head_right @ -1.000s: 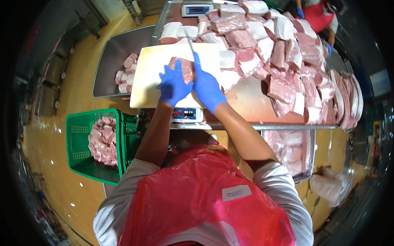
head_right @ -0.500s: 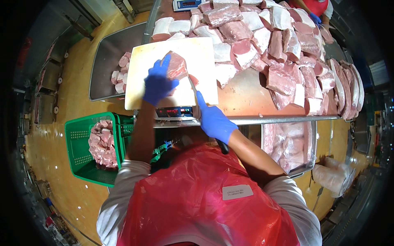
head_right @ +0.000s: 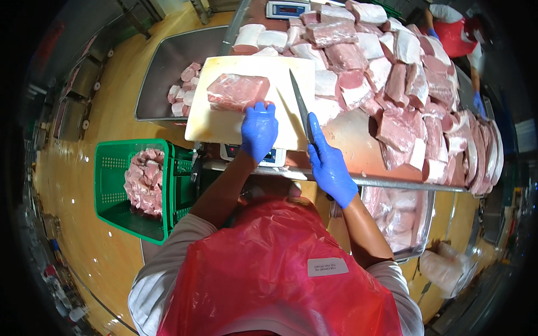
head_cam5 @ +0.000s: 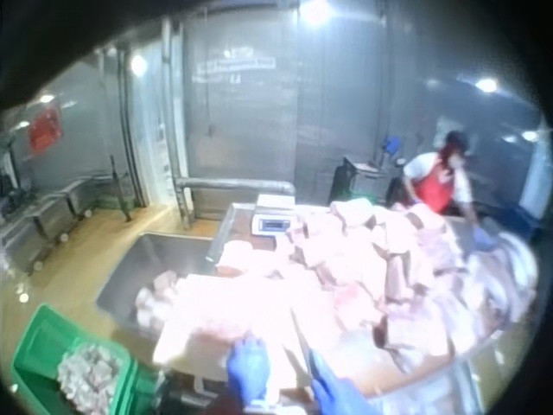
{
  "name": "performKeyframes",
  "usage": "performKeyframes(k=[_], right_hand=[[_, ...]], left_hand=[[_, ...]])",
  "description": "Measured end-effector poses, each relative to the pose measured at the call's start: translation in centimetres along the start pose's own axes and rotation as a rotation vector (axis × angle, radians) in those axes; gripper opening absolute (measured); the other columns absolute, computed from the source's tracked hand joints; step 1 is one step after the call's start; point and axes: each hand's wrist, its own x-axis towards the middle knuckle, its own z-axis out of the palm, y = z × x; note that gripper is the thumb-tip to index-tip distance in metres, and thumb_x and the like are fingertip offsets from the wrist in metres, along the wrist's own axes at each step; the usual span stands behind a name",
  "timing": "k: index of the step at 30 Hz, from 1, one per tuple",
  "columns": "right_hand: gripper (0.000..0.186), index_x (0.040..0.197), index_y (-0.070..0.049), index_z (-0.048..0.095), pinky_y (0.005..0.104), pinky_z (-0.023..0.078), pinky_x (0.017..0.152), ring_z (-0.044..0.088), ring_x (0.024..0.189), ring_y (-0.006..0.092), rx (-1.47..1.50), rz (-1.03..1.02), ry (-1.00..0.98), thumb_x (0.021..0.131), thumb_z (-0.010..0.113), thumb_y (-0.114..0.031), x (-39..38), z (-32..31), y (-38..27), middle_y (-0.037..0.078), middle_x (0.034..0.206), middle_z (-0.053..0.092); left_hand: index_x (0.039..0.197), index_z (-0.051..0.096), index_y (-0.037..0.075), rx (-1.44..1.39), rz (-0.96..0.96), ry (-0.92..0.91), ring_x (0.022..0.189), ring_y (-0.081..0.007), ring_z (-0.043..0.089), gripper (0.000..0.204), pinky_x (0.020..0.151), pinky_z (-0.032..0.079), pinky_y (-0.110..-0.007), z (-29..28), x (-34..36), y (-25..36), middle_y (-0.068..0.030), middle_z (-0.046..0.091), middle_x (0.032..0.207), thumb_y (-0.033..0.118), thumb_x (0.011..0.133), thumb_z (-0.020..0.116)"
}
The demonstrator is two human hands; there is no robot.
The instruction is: The person trims fat from pork cuts using a knife on a cutting board placed on a digital scale. Trimmed fat is placed into a green basket, and the trimmed meat is moved to a metal tray. The process is repeated for multiple pieces of pork.
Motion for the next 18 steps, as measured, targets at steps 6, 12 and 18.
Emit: performKeyframes(k=[6, 12, 18], right_hand=[[0.071, 0.159, -0.021, 0.031, 0.0379, 0.049, 0.065, 0.056, 0.063, 0.0275, -0.229, -0.187, -0.085, 0.095, 0.055, -0.001, 1.2, 0.4, 2.9, 0.019, 0.074, 0.055], [0.068, 0.158, -0.029, 0.031, 0.0493, 0.051, 0.071, 0.065, 0.080, 0.0434, -0.432, -0.390, -0.227, 0.097, 0.051, -0.006, 4.9, 2.4, 1.2, 0.026, 0.090, 0.065], [0.065, 0.158, -0.025, 0.030, 0.0442, 0.053, 0.074, 0.066, 0.076, 0.0398, -0.150, -0.359, -0.030, 0.098, 0.050, -0.007, 10.5, 5.1, -0.4, 0.025, 0.089, 0.067]], left_hand=[[0.093, 0.066, 0.011, -0.768, -0.240, 0.296, 0.082, -0.0320, 0.060, 0.019, 0.075, 0.050, -0.042, 3.5, -7.0, -3.7, -0.0094, 0.061, 0.091, 0.004, 0.075, 0.063], [0.095, 0.062, 0.008, -0.916, -0.436, 0.294, 0.079, -0.0333, 0.062, 0.018, 0.074, 0.052, -0.043, 2.9, -12.8, -7.0, -0.0097, 0.062, 0.084, 0.005, 0.078, 0.064], [0.105, 0.055, 0.005, -1.440, -0.836, 0.466, 0.080, -0.0238, 0.062, 0.022, 0.072, 0.053, -0.039, 8.8, -14.7, -4.7, -0.0093, 0.060, 0.086, 0.008, 0.085, 0.063]])
